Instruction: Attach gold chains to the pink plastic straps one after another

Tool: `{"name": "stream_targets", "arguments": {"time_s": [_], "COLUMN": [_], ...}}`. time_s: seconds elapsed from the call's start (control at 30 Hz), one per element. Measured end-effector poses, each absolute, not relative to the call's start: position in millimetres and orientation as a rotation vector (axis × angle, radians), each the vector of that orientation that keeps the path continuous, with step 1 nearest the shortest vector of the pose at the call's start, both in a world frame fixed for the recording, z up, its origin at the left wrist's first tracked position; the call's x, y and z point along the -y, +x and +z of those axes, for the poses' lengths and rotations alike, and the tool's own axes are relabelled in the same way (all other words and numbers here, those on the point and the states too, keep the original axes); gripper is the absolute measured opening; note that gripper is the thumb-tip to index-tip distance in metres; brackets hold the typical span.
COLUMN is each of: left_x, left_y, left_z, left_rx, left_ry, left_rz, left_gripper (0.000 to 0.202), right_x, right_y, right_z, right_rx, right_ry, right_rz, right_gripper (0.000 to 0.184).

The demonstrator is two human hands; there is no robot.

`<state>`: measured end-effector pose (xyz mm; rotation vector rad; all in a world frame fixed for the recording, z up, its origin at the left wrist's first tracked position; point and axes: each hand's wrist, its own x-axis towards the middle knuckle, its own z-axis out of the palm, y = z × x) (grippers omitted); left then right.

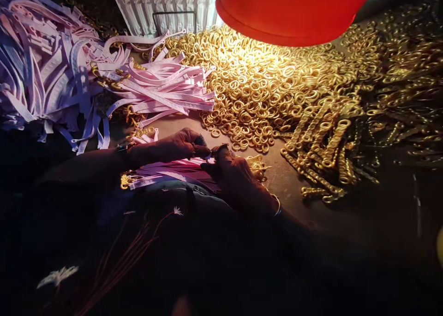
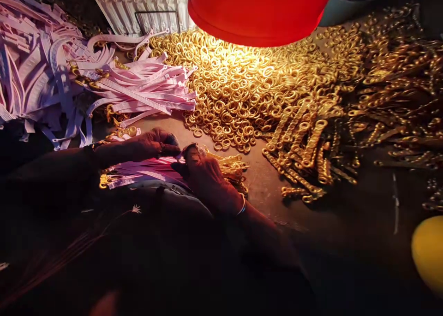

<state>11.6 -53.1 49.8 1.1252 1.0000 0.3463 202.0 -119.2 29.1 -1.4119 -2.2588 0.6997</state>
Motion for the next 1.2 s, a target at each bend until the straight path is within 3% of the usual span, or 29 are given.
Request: {"name": "stream_targets", "arguments": {"time_s": [0.4,0.73,0.9,1.07,1.2], "left_x": [94.9,93.2,65.5,36.6,55.2], "left_y": [10.0,24.0,5.9,-39.1,-62.7], "left_z": [31.5,16.2,25.7,31.3,10.4], "left_rx": [-0.899,-0.921,-0.943,-1.256,-1.483], "left_ry": [1.019,0.804,1.287,1.833,2.09], "left_rz": [0.417,0.388,0.26,-0.088,-0.353], "left_gripper": [0.031,0.024,0.026,0.023,0.026], "right_x": [141.4,129.0,120.1,125.1,128.6], "right_y": [190.8,192.1,209.1,236.7,264.0], "right_z": [19.3,17.2,26.3,23.6,8.5], "right_rx": [1.816,2.064,2.27,2.263,2.12], "right_ry": [-1.345,-1.355,-1.362,-1.565,-1.47], "right_rz": [1.265,1.187,1.073,0.908,1.046], "right_gripper": [0.024,0.024,0.035,0.037,0.039]}}
